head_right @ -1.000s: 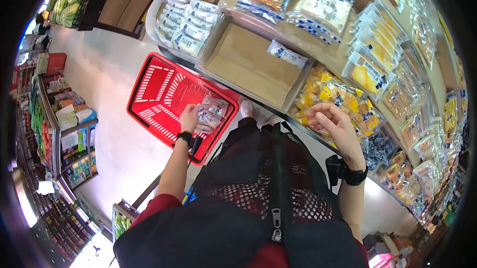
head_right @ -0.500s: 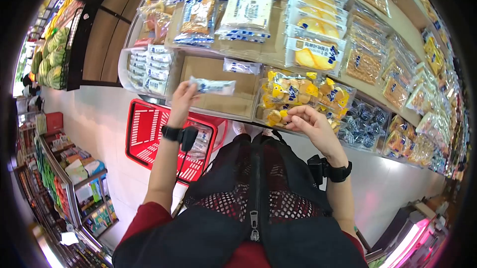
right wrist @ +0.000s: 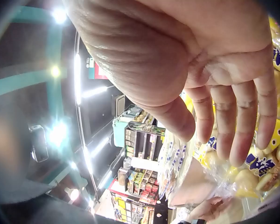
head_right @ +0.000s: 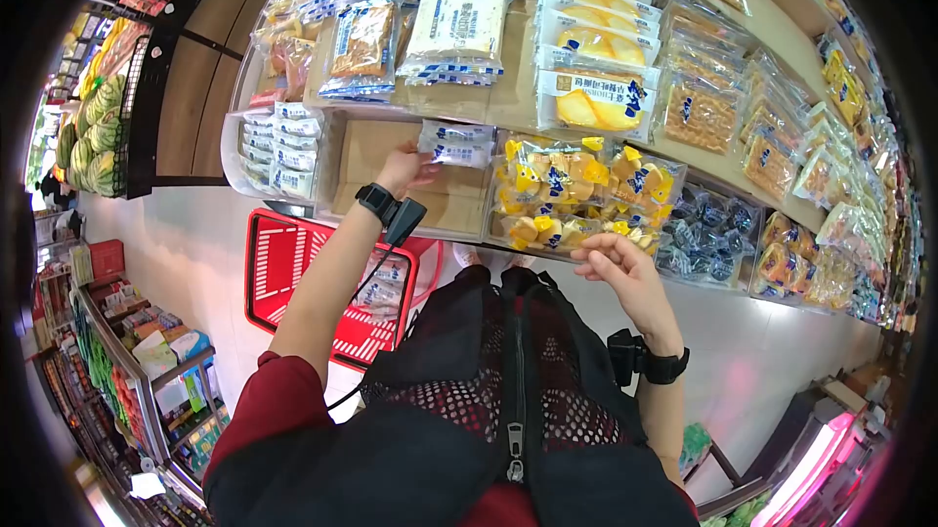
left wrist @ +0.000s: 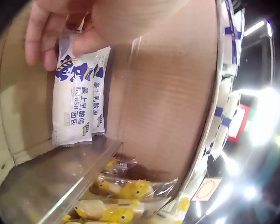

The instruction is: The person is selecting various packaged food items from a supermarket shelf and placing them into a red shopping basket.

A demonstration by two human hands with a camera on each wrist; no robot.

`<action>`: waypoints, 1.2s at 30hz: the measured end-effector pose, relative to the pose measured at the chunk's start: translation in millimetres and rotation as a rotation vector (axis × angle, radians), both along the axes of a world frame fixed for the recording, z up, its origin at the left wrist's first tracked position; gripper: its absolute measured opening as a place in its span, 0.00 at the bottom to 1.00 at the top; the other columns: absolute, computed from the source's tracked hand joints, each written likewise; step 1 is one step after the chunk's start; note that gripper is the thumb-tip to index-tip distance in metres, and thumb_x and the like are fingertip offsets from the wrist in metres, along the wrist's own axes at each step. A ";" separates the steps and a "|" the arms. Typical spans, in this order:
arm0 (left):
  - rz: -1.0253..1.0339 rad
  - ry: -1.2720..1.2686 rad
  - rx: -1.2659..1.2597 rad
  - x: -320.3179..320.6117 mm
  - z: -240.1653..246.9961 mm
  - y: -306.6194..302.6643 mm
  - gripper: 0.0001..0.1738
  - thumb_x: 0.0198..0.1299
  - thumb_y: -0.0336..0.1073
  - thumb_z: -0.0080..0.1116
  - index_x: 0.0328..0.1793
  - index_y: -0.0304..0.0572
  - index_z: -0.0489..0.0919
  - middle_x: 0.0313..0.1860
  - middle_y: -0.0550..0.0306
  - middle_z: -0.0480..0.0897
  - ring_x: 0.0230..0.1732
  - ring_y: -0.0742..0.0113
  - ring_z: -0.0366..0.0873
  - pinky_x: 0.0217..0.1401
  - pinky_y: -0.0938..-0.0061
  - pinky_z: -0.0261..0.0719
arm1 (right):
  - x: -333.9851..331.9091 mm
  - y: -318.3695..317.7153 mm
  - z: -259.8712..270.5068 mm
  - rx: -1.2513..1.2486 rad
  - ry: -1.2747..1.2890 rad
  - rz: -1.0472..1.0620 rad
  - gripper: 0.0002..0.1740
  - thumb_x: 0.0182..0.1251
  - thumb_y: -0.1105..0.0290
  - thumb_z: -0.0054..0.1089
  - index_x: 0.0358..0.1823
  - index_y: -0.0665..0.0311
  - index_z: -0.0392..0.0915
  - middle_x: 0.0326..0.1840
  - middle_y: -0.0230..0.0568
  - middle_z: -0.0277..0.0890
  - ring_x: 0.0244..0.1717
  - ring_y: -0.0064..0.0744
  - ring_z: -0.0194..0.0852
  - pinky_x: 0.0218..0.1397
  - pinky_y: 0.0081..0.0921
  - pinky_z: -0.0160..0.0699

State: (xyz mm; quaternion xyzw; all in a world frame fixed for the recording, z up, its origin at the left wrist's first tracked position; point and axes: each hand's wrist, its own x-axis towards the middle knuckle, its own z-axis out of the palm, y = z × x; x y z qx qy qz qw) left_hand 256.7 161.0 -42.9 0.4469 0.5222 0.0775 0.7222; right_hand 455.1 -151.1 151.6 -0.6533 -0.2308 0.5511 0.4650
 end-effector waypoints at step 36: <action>-0.190 0.879 0.390 -282.1 -161.3 -153.8 0.15 0.50 0.43 0.62 0.41 0.44 0.81 0.46 0.46 0.80 0.50 0.50 0.77 0.52 0.61 0.75 | -73.9 98.5 -14.1 -0.160 -0.055 0.446 0.13 0.70 0.68 0.51 0.50 0.67 0.71 0.46 0.39 0.78 0.44 0.24 0.76 0.50 0.20 0.74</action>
